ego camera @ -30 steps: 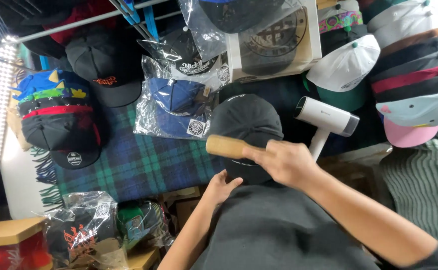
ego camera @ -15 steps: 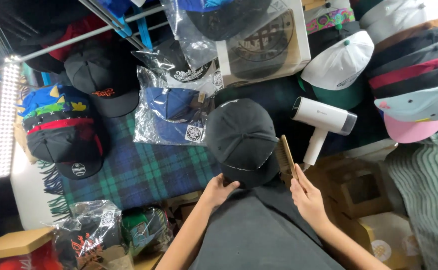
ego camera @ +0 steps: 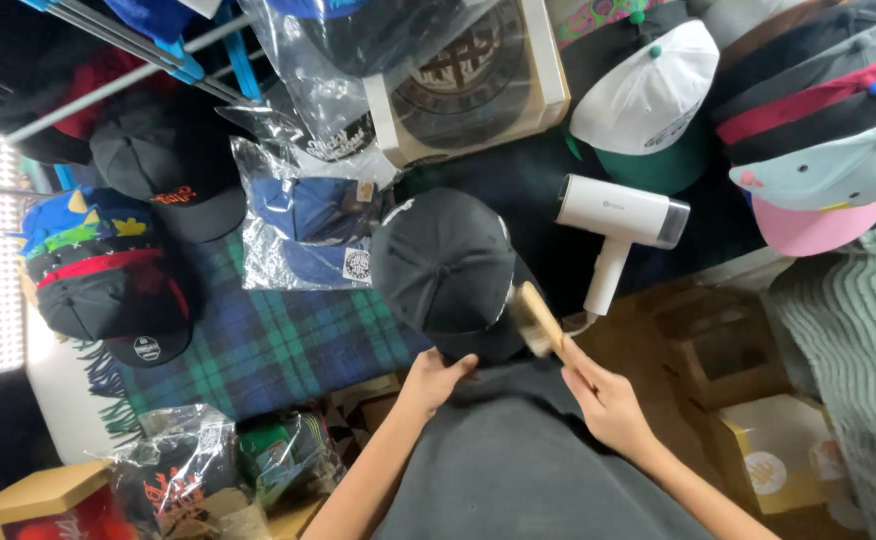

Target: The person cleans a black baseball cap on a wooden head form using a brush and a hairdryer. After cleaning, the person removes the cap from the head form and places it into a clear plastic bag for packaging.

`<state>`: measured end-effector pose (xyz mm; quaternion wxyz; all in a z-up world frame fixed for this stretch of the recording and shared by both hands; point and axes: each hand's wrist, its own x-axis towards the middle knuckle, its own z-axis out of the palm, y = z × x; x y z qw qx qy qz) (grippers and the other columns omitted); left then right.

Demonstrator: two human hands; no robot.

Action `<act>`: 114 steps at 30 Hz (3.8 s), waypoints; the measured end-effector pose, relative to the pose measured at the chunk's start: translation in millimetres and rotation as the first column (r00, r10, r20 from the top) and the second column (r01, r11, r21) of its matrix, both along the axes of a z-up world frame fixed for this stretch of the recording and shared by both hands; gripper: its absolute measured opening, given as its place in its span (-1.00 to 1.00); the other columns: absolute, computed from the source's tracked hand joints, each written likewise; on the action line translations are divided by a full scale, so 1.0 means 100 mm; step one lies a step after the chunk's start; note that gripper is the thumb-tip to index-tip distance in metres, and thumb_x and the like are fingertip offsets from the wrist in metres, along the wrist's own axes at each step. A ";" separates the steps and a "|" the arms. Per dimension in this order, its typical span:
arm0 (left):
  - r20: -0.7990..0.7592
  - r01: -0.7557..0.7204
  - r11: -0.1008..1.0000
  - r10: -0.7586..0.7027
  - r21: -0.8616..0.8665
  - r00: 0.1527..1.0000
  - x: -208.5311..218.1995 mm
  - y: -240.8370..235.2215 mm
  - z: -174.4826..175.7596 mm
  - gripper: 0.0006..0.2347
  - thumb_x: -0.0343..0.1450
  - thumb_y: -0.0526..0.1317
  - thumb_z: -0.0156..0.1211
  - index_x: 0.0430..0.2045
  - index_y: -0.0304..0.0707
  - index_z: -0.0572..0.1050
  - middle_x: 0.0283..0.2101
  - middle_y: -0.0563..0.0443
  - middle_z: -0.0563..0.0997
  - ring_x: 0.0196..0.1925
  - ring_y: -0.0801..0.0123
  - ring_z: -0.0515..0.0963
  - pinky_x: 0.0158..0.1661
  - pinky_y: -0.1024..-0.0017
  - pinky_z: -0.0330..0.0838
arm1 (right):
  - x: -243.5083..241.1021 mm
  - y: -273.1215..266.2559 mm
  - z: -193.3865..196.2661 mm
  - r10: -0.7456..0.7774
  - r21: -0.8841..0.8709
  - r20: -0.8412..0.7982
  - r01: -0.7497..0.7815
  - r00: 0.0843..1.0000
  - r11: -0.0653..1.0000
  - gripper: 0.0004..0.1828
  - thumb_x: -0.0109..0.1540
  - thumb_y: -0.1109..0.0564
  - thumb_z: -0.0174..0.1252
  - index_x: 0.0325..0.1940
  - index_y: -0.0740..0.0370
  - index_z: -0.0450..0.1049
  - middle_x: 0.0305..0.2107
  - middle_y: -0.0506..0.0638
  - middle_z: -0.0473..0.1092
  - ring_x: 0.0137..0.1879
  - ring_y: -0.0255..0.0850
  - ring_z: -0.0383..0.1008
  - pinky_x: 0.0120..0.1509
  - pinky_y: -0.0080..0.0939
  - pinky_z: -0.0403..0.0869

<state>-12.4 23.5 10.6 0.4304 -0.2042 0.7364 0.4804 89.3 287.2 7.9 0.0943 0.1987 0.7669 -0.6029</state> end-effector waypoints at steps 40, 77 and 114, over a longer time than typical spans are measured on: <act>-0.709 0.066 0.721 -0.691 -0.690 0.141 -1.32 0.18 0.56 -0.50 0.48 0.21 -0.04 0.34 0.24 0.35 0.35 -0.05 0.36 0.35 -0.16 0.38 0.13 -0.23 0.36 | -0.50 -0.53 -0.41 -0.177 0.269 -0.344 0.278 0.922 0.922 -0.46 0.29 0.31 0.15 0.34 -0.07 0.48 -0.21 0.17 0.59 -0.10 0.10 0.62 -0.07 0.01 0.55; -0.740 -0.135 0.734 -0.672 -0.666 -0.006 -1.17 0.17 0.56 -0.52 0.53 0.10 -0.04 0.30 -0.08 0.40 0.26 -0.29 0.39 0.23 -0.21 0.46 0.08 -0.04 0.47 | -0.14 -0.83 -0.28 -0.230 0.011 -0.162 0.235 0.960 0.972 -0.35 0.28 0.32 -0.04 0.50 0.17 0.26 0.20 0.38 0.38 0.25 0.19 0.44 0.24 0.22 0.46; -0.968 -0.043 0.973 -0.221 -0.227 0.116 -1.14 0.12 0.46 -0.63 0.63 -0.13 -0.28 0.24 -0.27 0.40 0.26 -0.31 0.44 0.33 -0.21 0.39 0.31 0.00 0.20 | -1.30 -0.61 0.55 0.208 0.401 -0.588 0.058 0.782 0.914 -0.50 0.29 0.30 0.13 0.34 0.09 0.48 -0.35 0.12 0.57 -0.32 0.06 0.53 -0.21 0.01 0.54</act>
